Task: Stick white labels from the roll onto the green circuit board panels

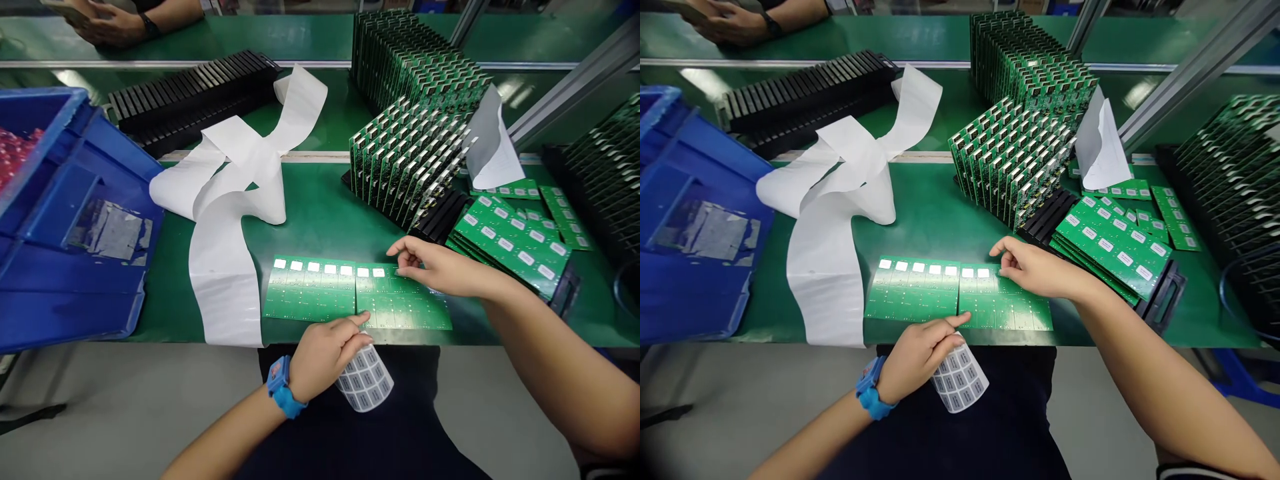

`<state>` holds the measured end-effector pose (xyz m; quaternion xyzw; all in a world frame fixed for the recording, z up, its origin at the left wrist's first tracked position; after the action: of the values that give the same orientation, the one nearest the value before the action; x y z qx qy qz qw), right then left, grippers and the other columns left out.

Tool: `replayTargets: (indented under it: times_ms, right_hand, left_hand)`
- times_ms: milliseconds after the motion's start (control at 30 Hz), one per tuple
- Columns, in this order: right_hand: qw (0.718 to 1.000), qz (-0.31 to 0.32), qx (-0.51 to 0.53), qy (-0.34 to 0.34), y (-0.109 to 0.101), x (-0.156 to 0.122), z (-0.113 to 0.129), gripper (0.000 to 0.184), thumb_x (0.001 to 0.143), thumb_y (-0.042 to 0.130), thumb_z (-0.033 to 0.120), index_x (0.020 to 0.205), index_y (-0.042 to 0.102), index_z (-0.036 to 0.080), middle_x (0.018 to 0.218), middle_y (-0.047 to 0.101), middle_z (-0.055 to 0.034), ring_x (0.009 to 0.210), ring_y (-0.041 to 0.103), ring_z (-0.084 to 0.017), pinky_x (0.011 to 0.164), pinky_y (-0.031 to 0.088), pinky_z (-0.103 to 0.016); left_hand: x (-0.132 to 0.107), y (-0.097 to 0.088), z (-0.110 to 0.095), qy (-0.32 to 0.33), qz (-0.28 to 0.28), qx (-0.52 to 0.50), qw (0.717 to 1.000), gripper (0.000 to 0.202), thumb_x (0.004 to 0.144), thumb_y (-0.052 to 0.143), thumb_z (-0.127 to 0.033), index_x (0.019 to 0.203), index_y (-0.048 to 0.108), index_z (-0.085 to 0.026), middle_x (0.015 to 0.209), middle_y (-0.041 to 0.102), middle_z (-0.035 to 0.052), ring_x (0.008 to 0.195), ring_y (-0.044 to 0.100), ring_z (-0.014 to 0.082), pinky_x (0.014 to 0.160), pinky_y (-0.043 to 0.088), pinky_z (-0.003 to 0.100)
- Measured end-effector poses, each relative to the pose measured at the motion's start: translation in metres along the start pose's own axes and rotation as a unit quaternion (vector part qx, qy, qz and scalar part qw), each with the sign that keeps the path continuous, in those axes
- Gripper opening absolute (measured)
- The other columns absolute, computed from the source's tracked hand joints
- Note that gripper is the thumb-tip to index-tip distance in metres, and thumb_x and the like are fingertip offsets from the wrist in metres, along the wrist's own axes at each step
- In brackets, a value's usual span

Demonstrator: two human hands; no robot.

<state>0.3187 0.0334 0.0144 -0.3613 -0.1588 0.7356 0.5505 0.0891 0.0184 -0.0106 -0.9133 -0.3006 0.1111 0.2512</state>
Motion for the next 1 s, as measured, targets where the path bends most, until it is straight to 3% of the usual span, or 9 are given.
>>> replayTargets:
  times_ms: [100,300,433,533,633,700,767,867,1000]
  right_hand:
    - [0.999,0.027,0.024,0.009,0.000,0.002,-0.008,0.022,0.085,0.046,0.030,0.105,0.047,0.020,0.081,0.058,-0.0019,0.075,0.058,-0.018,0.065,0.046,-0.030]
    - [1.000,0.002,0.007,-0.005,0.008,0.007,-0.014,0.016,0.086,0.046,0.022,0.102,0.046,0.021,0.080,0.058,-0.0008,0.073,0.058,-0.017,0.065,0.046,-0.030]
    - [0.982,-0.152,-0.084,-0.069,0.013,-0.010,-0.002,0.006,0.083,0.053,0.020,0.087,0.050,0.021,0.093,0.054,-0.0061,0.082,0.055,-0.021,0.070,0.046,-0.035]
    - [0.958,-0.262,-0.036,-0.109,0.025,-0.036,0.020,0.003,0.086,0.054,0.020,0.088,0.052,0.021,0.102,0.050,-0.0081,0.096,0.052,-0.022,0.080,0.043,-0.036]
    - [0.978,-0.156,0.107,-0.092,0.051,-0.053,0.043,0.018,0.084,0.061,0.025,0.101,0.053,0.023,0.096,0.054,-0.0037,0.087,0.054,-0.019,0.075,0.046,-0.031]
    - [0.979,-0.089,0.174,-0.056,0.066,-0.057,0.053,0.014,0.082,0.063,0.026,0.094,0.057,0.024,0.089,0.056,-0.0008,0.079,0.055,-0.017,0.068,0.046,-0.029]
    - [0.975,-0.090,0.204,-0.022,0.072,-0.056,0.058,0.003,0.084,0.061,0.025,0.083,0.059,0.023,0.080,0.056,0.0013,0.071,0.055,-0.015,0.062,0.044,-0.027]
    - [0.975,-0.121,0.187,-0.025,0.071,-0.052,0.060,0.008,0.085,0.059,0.020,0.078,0.061,0.023,0.075,0.056,0.0023,0.068,0.055,-0.014,0.060,0.042,-0.026]
    - [0.979,-0.136,0.125,-0.080,0.069,-0.053,0.060,0.014,0.089,0.054,0.017,0.084,0.064,0.024,0.073,0.057,0.0019,0.066,0.053,-0.013,0.057,0.040,-0.026]
  left_hand:
    - [0.000,0.000,0.001,-0.005,-0.003,-0.011,1.000,0.021,0.090,0.047,-0.027,0.075,0.060,-0.021,0.117,0.063,-0.0001,0.097,0.065,0.0179,0.078,0.054,0.027]
    - [0.001,0.000,0.000,-0.023,-0.004,-0.020,1.000,0.018,0.090,0.049,-0.025,0.078,0.062,-0.022,0.117,0.064,-0.0024,0.095,0.065,0.0163,0.081,0.052,0.025]
    - [0.002,0.000,0.001,-0.050,-0.037,-0.054,0.997,0.016,0.090,0.048,-0.024,0.081,0.061,-0.021,0.110,0.067,-0.0017,0.089,0.066,0.0157,0.072,0.052,0.024]
    - [0.000,-0.004,0.004,-0.102,-0.142,-0.084,0.981,0.029,0.092,0.044,-0.028,0.066,0.052,-0.019,0.087,0.072,0.0009,0.067,0.065,0.0124,0.056,0.047,0.021]
    - [-0.003,-0.008,0.005,-0.120,-0.235,-0.064,0.962,0.035,0.091,0.044,-0.032,0.059,0.042,-0.019,0.063,0.066,0.0002,0.049,0.055,0.0097,0.046,0.039,0.021]
    - [-0.005,-0.010,0.004,-0.100,-0.248,-0.055,0.962,0.033,0.091,0.044,-0.031,0.060,0.045,-0.019,0.058,0.061,-0.0004,0.049,0.053,0.0095,0.046,0.038,0.021]
    - [-0.005,-0.011,0.002,-0.062,-0.227,-0.080,0.969,0.027,0.091,0.043,-0.028,0.069,0.052,-0.018,0.066,0.064,0.0012,0.056,0.056,0.0103,0.052,0.042,0.021]
    - [-0.005,-0.013,-0.002,-0.004,-0.174,-0.135,0.975,0.015,0.088,0.050,-0.027,0.093,0.060,-0.017,0.091,0.068,0.0050,0.076,0.062,0.0141,0.067,0.048,0.023]
    - [-0.005,-0.014,-0.002,-0.043,-0.188,-0.160,0.968,0.010,0.083,0.059,-0.024,0.087,0.067,-0.019,0.077,0.069,0.0013,0.068,0.062,0.0128,0.062,0.047,0.020]
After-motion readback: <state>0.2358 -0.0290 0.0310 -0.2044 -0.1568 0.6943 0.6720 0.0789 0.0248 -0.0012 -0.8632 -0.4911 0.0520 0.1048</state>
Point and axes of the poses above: each hand's wrist, its own x-axis towards the middle knuckle, its own y-axis out of the palm, z = x × y, the point moved 3 cm from there along x, towards the middle knuckle
